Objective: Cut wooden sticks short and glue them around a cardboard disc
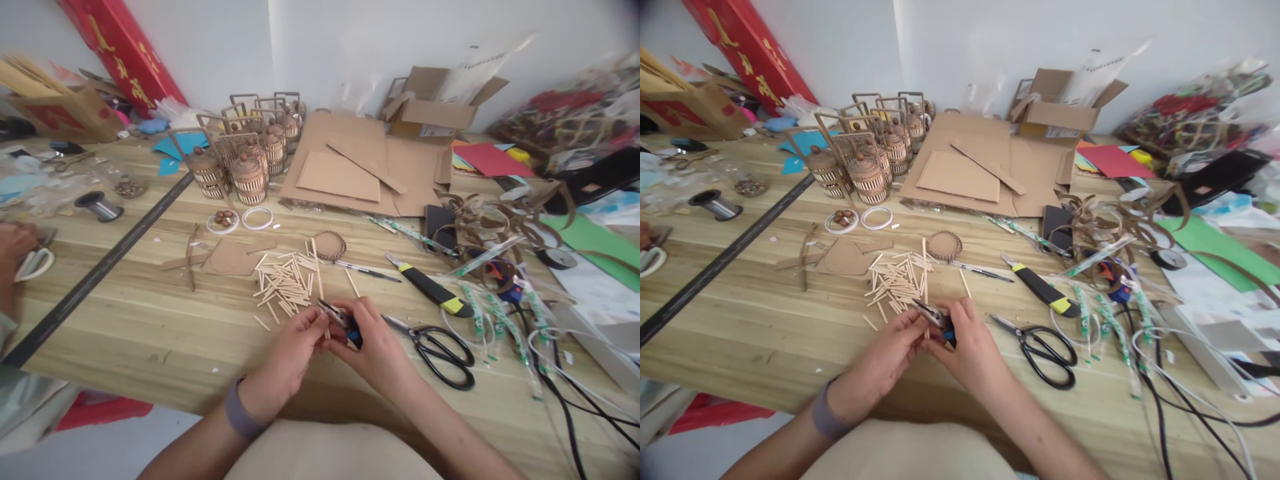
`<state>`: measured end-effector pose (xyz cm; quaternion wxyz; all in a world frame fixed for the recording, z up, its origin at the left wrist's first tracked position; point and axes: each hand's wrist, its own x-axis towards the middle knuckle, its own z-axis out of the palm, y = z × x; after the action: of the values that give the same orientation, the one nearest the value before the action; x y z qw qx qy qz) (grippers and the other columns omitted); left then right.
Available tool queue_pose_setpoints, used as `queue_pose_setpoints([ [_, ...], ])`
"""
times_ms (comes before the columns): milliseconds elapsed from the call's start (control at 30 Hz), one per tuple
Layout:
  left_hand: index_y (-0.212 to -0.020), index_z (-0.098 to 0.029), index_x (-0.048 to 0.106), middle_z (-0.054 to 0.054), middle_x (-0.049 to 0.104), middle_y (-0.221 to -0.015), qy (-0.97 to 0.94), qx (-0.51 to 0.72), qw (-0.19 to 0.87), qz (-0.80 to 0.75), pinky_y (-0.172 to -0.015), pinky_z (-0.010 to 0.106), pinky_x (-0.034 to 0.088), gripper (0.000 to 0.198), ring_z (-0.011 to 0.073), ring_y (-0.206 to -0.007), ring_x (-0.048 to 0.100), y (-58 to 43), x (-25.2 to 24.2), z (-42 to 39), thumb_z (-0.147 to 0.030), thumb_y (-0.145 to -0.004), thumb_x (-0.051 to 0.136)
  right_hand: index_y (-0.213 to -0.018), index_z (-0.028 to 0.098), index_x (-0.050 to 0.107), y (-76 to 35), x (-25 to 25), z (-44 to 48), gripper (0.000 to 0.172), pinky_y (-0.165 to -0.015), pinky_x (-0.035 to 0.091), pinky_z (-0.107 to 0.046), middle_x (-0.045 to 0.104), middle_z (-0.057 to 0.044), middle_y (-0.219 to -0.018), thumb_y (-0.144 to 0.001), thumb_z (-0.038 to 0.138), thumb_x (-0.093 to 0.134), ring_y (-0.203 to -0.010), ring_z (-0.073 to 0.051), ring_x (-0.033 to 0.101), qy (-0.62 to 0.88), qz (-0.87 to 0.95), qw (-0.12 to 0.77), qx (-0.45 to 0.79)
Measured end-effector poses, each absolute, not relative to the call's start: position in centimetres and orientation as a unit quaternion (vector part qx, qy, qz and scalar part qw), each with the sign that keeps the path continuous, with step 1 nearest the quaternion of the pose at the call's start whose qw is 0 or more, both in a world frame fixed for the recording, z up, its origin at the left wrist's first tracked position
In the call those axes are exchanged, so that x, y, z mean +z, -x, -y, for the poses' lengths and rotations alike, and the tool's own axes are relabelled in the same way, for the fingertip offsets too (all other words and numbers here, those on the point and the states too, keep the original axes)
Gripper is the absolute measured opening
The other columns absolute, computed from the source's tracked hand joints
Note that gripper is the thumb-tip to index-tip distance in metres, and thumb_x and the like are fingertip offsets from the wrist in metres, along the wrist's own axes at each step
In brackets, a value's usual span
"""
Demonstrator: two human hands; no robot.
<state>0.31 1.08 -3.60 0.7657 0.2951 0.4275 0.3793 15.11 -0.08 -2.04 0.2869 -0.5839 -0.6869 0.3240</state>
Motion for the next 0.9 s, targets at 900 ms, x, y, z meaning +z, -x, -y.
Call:
queue_pose_setpoints([
  [900, -0.076, -0.019, 0.065, 0.002, 0.069, -0.078, -0.294, 0.442, 0.708, -0.466, -0.085, 0.032, 0.043, 0.033, 0.0211, -0.088, 0.064, 0.8, -2.4, -2.0, -0.050, -0.070, 0.075, -0.100, 0.023, 0.051, -15.5, -1.8, 1.7, 0.035, -0.075, 0.047, -0.036, 0.060, -0.004, -0.090, -0.073, 0.038, 0.067, -0.080, -0.021, 0.056, 0.630, 0.593, 0.309, 0.395],
])
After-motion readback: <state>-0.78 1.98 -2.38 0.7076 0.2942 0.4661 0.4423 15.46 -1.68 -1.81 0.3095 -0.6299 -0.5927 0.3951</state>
